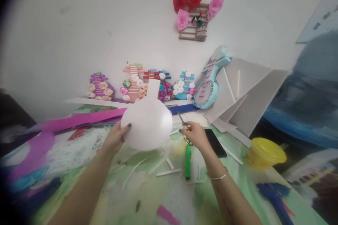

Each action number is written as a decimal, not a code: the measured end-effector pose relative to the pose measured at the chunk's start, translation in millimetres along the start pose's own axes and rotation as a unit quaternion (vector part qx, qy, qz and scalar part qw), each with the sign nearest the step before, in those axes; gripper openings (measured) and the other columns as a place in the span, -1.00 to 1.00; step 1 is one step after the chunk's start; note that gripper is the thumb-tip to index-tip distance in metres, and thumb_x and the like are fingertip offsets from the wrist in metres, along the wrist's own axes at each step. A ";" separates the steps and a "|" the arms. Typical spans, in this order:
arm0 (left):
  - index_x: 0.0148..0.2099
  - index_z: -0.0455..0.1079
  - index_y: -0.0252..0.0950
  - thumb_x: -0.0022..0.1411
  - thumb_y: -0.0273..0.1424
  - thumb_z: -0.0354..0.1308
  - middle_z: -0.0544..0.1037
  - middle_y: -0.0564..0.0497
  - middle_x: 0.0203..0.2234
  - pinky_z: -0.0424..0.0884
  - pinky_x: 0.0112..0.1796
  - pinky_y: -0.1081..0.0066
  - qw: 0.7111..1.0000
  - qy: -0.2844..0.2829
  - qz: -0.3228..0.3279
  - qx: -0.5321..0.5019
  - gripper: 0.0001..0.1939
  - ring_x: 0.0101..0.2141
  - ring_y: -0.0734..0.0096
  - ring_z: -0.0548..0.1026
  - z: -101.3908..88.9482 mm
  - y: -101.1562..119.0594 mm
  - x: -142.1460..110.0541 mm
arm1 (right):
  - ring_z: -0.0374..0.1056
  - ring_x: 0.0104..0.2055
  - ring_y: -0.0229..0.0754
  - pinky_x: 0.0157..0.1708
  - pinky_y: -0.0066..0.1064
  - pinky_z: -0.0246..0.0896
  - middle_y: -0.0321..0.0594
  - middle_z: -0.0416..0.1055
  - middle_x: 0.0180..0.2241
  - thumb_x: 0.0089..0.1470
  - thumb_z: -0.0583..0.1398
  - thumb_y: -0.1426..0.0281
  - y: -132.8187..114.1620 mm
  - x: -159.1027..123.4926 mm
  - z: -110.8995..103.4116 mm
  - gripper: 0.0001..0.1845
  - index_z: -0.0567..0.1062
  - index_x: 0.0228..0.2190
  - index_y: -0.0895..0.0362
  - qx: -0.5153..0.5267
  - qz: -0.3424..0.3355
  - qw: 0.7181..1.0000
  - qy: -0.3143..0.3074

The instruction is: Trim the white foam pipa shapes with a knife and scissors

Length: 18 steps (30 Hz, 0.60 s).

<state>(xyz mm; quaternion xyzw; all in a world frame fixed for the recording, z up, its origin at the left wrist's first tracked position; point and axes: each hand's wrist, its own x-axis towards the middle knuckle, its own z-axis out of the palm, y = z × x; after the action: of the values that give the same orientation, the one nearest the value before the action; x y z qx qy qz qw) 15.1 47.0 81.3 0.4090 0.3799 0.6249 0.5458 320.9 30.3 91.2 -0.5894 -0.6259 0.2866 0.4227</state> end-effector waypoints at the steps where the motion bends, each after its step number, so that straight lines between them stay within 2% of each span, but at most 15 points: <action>1: 0.01 0.32 -0.28 -0.15 -0.38 0.35 0.57 -0.06 -0.26 0.44 -0.37 0.45 1.000 0.016 0.001 -0.025 -0.40 -0.34 0.33 0.52 -1.6 -4.3 2.9 | 0.16 -0.68 -0.32 -0.67 -0.51 -0.03 -0.31 0.34 -0.68 -0.21 0.22 0.31 1.8 -8.7 -9.7 -0.61 0.52 -0.27 0.23 -0.032 0.011 0.999 -0.023; 3: -0.03 0.34 -0.25 -0.13 -0.44 0.33 0.57 -0.01 -0.27 0.44 -0.28 0.41 0.996 0.038 0.000 -0.078 -0.46 -0.34 0.38 0.52 -2.9 -13.0 7.4 | 0.16 -0.70 -0.31 -0.66 -0.50 -0.05 -0.33 0.31 -0.72 -0.26 0.22 0.38 6.5 -30.9 -29.5 -0.69 0.56 -0.36 0.18 -0.094 0.033 0.993 -0.061; 6: -0.08 0.35 -0.23 -0.06 -0.49 0.29 0.57 0.03 -0.28 0.42 -0.18 0.36 0.991 0.042 -0.007 -0.126 -0.56 -0.30 0.41 0.51 0.4 -24.3 9.4 | 0.19 -0.64 -0.27 -0.60 -0.48 -0.06 -0.32 0.33 -0.70 -0.35 0.21 0.45 19.3 -70.4 -56.5 -0.74 0.58 -0.47 0.13 -0.173 0.051 0.981 -0.064; 8: -0.09 0.36 -0.22 -0.02 -0.50 0.25 0.56 0.03 -0.27 0.40 -0.15 0.34 0.990 0.032 -0.007 -0.141 -0.62 -0.26 0.41 0.50 5.3 -30.0 8.3 | 0.23 -0.59 -0.22 -0.57 -0.46 -0.03 -0.28 0.38 -0.65 -0.35 0.18 0.46 35.0 -95.5 -70.7 -0.70 0.59 -0.45 0.11 -0.218 0.066 0.972 -0.059; 9: -0.10 0.36 -0.22 0.00 -0.50 0.24 0.56 0.03 -0.25 0.39 -0.13 0.33 0.989 0.026 -0.005 -0.148 -0.64 -0.25 0.41 0.49 8.0 -32.5 7.3 | 0.26 -0.57 -0.21 -0.56 -0.46 0.00 -0.29 0.40 -0.63 -0.32 0.15 0.45 44.9 -106.6 -76.4 -0.66 0.59 -0.41 0.08 -0.268 0.081 0.958 -0.057; 14: -0.17 0.38 -0.23 0.02 -0.52 0.22 0.55 0.05 -0.28 0.36 -0.11 0.38 0.985 0.010 -0.004 -0.174 -0.73 -0.26 0.48 0.48 16.7 -43.4 0.9 | 0.40 -0.40 -0.03 -0.45 -0.37 0.15 -0.14 0.51 -0.47 -0.17 0.07 0.42 96.4 -141.4 -91.5 -0.57 0.56 -0.23 0.14 -0.371 0.112 0.921 -0.047; 18: -0.18 0.37 -0.23 -0.03 -0.52 0.26 0.55 0.06 -0.32 0.37 -0.13 0.29 0.984 -0.003 -0.015 -0.176 -0.69 -0.31 0.46 0.48 15.1 -44.4 -5.6 | 0.42 -0.30 0.10 -0.36 -0.26 0.20 0.03 0.52 -0.35 -0.05 0.03 0.38 107.9 -146.7 -91.7 -0.60 0.55 -0.23 0.18 -0.419 0.099 0.902 -0.023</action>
<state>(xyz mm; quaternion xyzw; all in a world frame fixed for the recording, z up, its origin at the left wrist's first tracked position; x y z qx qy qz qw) 46.0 47.1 45.5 0.3025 0.2687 0.6726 0.6196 446.2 -111.1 14.5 -0.7645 -0.6360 0.0519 0.0911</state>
